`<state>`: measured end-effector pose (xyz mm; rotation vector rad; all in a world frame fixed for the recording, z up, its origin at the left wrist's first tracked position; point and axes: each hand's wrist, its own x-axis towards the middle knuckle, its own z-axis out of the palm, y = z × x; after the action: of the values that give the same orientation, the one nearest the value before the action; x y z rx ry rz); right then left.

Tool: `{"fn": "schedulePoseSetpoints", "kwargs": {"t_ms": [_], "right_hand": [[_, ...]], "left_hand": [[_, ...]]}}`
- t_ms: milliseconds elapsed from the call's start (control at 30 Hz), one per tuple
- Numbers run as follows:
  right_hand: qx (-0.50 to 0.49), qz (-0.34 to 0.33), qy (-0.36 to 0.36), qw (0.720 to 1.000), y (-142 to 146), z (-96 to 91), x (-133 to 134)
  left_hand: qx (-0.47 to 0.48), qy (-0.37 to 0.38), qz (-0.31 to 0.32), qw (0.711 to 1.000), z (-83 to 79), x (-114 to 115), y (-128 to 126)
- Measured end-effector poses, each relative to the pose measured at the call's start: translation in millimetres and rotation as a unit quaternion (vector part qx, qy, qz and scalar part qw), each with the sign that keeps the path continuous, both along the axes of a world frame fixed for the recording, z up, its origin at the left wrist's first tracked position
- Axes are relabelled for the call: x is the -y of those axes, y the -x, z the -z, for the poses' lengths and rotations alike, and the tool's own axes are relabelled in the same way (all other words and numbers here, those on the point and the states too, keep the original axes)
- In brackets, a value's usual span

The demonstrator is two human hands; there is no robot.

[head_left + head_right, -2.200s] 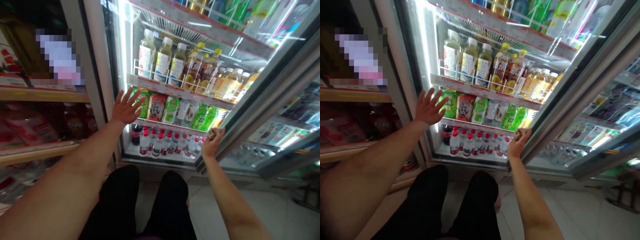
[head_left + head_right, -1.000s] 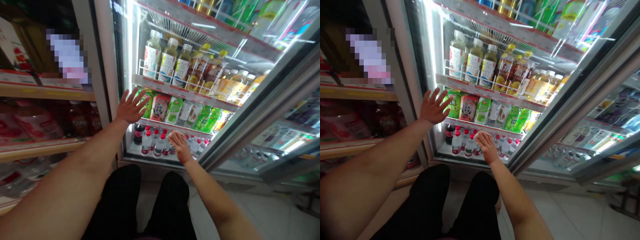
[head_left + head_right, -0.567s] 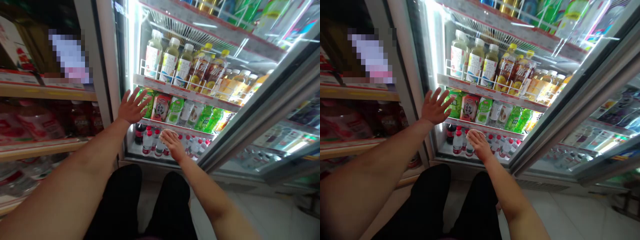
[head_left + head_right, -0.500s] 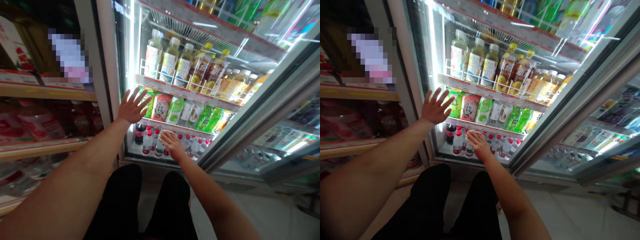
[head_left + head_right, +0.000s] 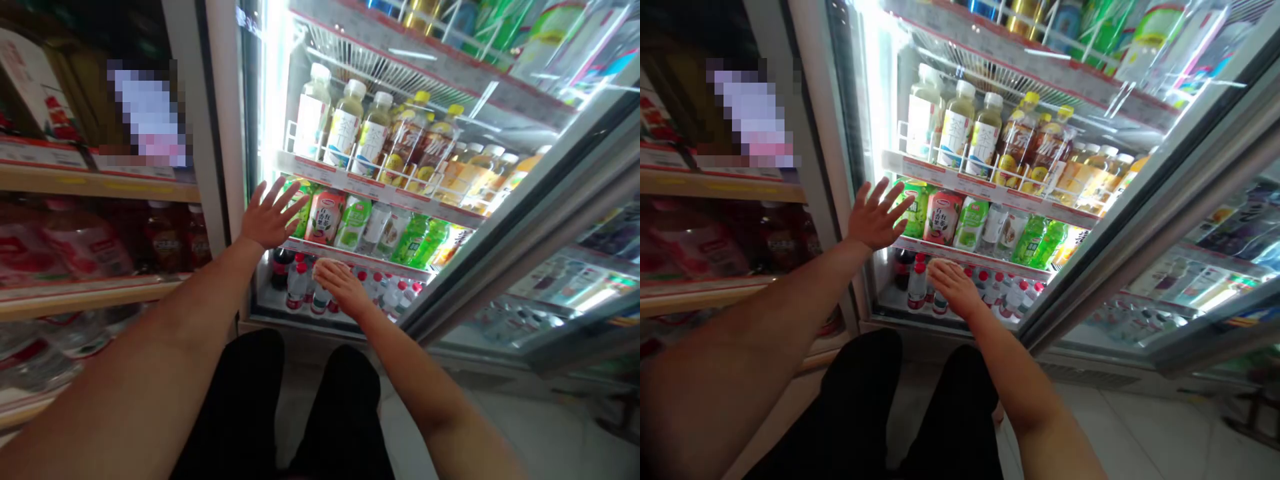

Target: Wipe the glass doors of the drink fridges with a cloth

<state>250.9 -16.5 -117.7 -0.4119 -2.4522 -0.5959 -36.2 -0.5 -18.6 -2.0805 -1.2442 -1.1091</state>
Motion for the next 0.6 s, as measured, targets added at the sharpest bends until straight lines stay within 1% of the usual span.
{"fn": "schedulePoseSetpoints", "kwargs": {"t_ms": [100,167,200,267,300,367,433,500,600], "right_hand": [[-0.072,0.011,-0.023,0.997,-2,-21.0,-3],[-0.116,0.046,-0.018,0.992,-2,-31.1,-4],[-0.128,0.065,-0.01,0.99,0,-32.6,-4],[-0.118,0.09,0.012,0.989,2,-28.0,-3],[-0.099,0.088,0.022,0.991,4,-22.8,-2],[-0.044,0.065,0.041,0.996,7,-11.3,-1],[0.01,0.035,0.051,0.998,9,-4.3,-1],[0.031,0.018,0.046,0.998,10,-5.7,-2],[-0.016,0.029,0.031,0.999,13,-19.1,-2]], "left_hand": [[0.001,0.005,-0.005,1.0,0.0,1,-1],[0.017,0.014,0.004,1.0,-0.9,3,-2],[0.028,0.02,0.008,0.999,-1.6,4,-2],[0.044,0.031,0.008,0.999,-3.0,6,-4],[0.045,0.037,0.002,0.998,-3.5,7,-4],[0.041,0.044,-0.011,0.998,-4.1,7,-5],[0.042,0.041,-0.008,0.998,-3.8,7,-5],[0.052,0.036,0.006,0.998,-2.7,6,-4],[0.051,0.035,0.007,0.998,-0.8,4,-3]]}}
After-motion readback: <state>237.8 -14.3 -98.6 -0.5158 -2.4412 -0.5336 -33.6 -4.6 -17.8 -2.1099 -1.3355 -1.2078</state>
